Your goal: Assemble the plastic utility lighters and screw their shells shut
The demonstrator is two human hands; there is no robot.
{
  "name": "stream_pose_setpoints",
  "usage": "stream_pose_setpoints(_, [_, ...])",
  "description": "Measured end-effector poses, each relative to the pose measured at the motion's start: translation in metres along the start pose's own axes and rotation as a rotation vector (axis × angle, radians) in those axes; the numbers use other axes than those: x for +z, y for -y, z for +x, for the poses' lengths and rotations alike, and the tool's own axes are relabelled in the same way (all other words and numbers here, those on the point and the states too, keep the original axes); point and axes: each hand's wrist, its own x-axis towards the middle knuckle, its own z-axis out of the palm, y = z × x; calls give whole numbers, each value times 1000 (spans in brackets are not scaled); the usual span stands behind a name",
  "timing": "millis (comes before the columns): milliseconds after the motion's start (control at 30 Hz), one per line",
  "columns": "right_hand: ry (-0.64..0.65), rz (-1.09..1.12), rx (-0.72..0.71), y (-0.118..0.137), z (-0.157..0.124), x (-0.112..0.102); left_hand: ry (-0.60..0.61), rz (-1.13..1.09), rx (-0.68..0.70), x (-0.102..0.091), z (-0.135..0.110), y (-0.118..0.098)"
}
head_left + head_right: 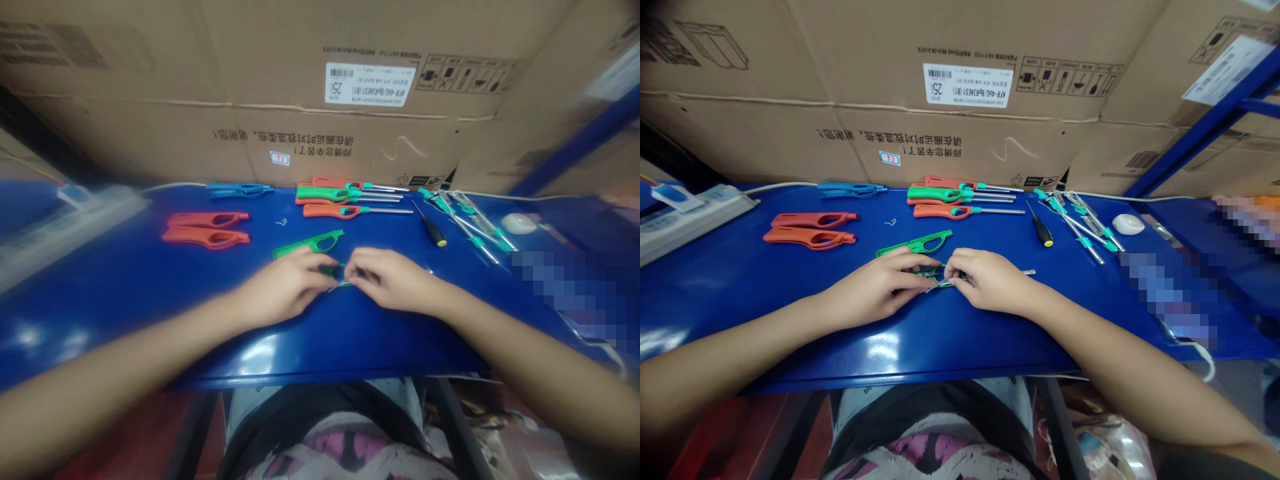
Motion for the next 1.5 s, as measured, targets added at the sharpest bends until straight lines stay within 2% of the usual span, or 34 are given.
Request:
stream_pose_setpoints(533, [14,-16,32,1,-1,2,13,21,14,0,3,-2])
stream_pose_setpoints(833, [8,-37,-3,-3,0,-1,-49,14,13,1,1,2])
stream_pose_setpoints(1033, [-33,-42,-6,-4,-1,-1,-96,-77,17,0,2,3])
stream_pose_setpoints(1167, [-56,-52,3,-3,-1,2,-77,-74,-6,-4,1,4])
stream_pose_setpoints(1367, [-75,-73,5,-2,-1,5,19,-17,-9,-15,-1,5])
stream_pose_setpoints(1500, [-82,-84,14,-4,-1,8,10,-56,0,-16,0,5])
